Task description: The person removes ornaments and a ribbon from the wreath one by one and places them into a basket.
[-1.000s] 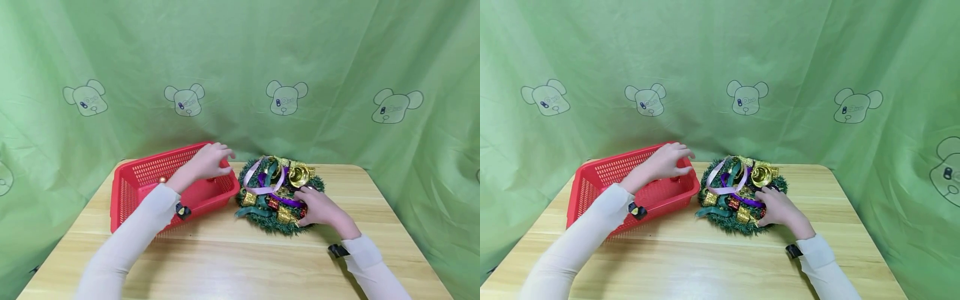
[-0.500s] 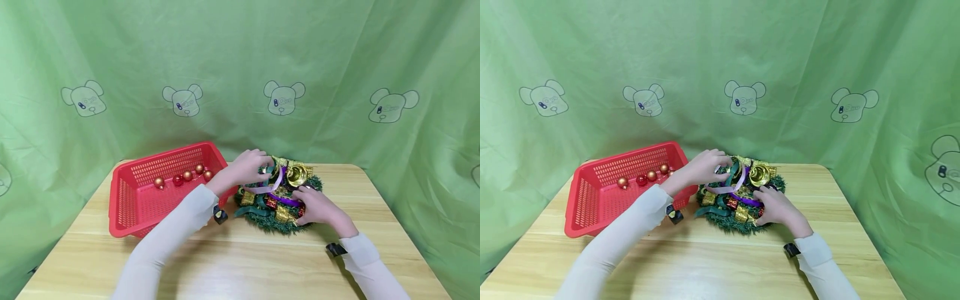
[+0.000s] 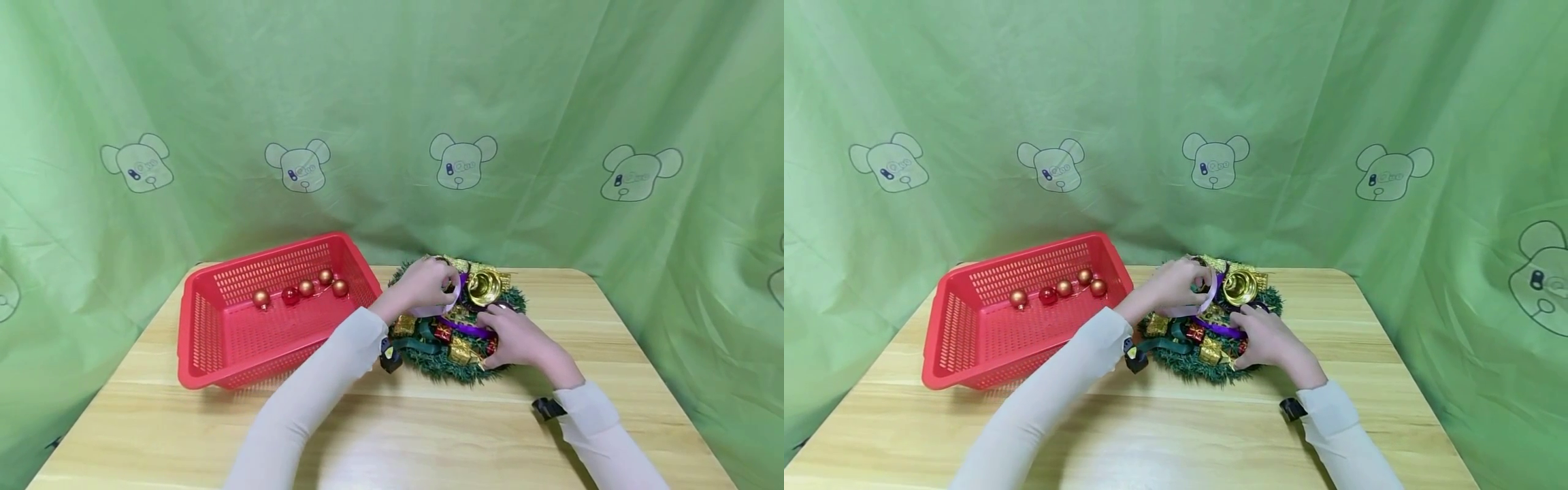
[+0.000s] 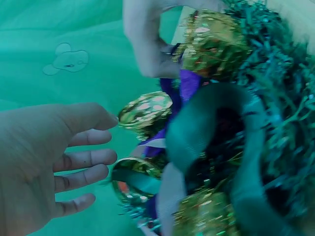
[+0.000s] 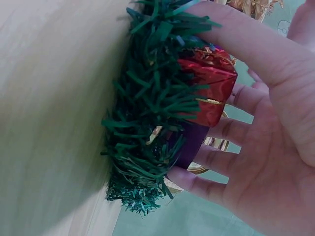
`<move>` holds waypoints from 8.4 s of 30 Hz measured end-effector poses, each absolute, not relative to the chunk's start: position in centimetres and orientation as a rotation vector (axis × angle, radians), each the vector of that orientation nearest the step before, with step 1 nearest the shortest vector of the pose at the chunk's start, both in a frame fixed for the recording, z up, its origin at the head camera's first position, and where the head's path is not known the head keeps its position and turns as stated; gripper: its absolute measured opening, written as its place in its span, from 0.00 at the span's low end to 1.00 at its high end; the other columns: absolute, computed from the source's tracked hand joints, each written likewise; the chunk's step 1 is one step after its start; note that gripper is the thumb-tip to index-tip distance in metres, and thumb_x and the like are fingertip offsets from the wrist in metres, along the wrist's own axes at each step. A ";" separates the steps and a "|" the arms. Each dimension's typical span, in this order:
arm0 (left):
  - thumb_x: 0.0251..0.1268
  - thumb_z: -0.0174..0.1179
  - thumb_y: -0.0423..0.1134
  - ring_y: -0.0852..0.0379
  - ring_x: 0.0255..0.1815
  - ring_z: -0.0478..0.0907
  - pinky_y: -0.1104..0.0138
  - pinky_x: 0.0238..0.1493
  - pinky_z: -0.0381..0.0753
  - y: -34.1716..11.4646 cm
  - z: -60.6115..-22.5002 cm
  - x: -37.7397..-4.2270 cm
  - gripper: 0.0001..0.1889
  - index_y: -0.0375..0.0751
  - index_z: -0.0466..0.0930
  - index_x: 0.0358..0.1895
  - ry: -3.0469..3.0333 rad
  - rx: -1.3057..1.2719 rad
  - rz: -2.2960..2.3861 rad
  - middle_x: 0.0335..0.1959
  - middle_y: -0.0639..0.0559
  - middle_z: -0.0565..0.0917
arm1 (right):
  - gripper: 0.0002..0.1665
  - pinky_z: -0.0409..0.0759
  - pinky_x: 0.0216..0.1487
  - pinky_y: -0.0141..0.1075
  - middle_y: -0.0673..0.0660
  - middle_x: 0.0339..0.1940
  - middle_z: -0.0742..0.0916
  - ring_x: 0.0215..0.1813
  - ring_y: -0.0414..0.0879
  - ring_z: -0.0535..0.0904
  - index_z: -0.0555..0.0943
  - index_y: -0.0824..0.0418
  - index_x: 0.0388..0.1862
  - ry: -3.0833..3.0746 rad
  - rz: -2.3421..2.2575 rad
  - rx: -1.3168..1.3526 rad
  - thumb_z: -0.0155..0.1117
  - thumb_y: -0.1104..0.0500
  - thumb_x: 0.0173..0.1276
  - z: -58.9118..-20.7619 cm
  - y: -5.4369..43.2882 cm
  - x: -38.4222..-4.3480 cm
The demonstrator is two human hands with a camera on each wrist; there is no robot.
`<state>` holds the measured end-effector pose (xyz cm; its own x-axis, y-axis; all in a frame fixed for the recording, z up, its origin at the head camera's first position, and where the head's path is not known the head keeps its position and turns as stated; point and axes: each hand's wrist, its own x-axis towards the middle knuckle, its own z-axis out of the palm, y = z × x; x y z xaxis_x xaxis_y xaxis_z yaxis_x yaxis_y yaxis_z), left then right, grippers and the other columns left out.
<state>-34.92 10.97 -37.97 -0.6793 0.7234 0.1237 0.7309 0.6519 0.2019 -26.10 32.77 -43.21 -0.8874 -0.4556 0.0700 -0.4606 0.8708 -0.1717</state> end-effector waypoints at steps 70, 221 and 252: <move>0.81 0.47 0.47 0.57 0.52 0.71 0.63 0.57 0.71 12.0 -38.3 -37.4 0.12 0.48 0.75 0.56 -2.650 -0.852 -0.363 0.52 0.56 0.79 | 0.43 0.80 0.55 0.58 0.58 0.49 0.84 0.51 0.57 0.80 0.82 0.62 0.53 -3.000 0.289 0.739 0.88 0.48 0.37 -43.6 32.5 -25.7; 0.77 0.53 0.39 0.75 0.47 0.66 0.77 0.62 0.64 -10.4 -9.5 -29.7 0.12 0.35 0.81 0.51 -1.992 -0.597 -0.791 0.39 0.66 0.74 | 0.47 0.78 0.58 0.62 0.67 0.56 0.83 0.55 0.64 0.80 0.80 0.67 0.58 -3.022 0.330 0.716 0.87 0.49 0.39 -43.4 32.5 -25.6; 0.74 0.55 0.40 0.73 0.47 0.65 0.72 0.58 0.63 -16.7 -14.8 -29.3 0.12 0.34 0.81 0.50 -2.080 -0.448 -0.831 0.40 0.61 0.78 | 0.49 0.76 0.61 0.63 0.68 0.58 0.83 0.58 0.67 0.79 0.80 0.68 0.60 -3.015 0.306 0.704 0.87 0.47 0.39 -43.8 33.1 -25.8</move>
